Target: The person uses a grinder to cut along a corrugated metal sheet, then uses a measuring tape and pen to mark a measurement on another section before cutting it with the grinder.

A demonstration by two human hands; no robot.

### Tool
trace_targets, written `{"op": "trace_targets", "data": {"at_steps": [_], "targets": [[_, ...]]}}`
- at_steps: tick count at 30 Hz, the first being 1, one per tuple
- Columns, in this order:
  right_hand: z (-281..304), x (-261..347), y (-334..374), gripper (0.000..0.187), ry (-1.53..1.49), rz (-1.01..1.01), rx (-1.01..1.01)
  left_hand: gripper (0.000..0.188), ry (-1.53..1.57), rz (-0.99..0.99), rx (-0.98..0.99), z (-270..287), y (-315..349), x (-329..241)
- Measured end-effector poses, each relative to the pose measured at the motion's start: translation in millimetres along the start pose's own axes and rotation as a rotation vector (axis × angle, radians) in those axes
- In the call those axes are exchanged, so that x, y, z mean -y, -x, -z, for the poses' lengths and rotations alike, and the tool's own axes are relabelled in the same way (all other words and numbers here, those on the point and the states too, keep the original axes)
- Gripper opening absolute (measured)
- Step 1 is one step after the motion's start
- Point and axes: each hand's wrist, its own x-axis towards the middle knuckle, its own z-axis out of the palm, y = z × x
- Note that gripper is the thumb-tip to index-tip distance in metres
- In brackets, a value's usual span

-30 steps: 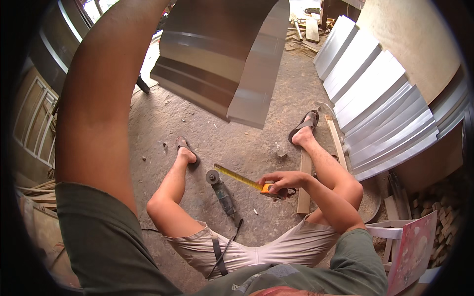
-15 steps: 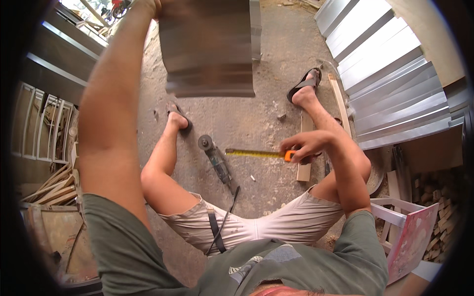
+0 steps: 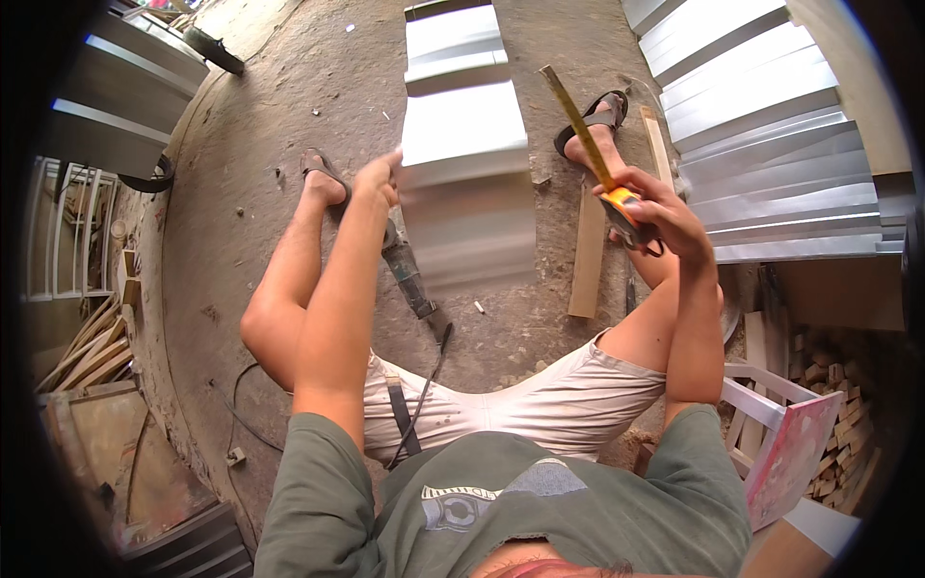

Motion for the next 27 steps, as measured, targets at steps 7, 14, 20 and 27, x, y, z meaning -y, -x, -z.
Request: {"op": "trace_targets", "data": {"at_steps": [7,14,20,27], "targets": [[-18.7,-35.4,-35.9,0.030,0.099,-0.238,-0.221,0.026,0.101,0.123,-0.148,21.1,-54.5,129.3],[-32.8,-53.2,-46.1,0.023,0.046,-0.402,-0.236,0.033,0.190,0.132,-0.305,40.0,-109.1,227.3],[-14.9,-93.0,-63.3,0.028,0.009,-0.395,-0.293,0.044,-0.957,-0.473,-0.366,49.2,-62.8,239.1],[-5.2,-153.5,-81.1,0.054,0.546,-0.482,-0.402,0.093,-1.124,-0.710,-0.833,80.5,5.3,239.8]]}}
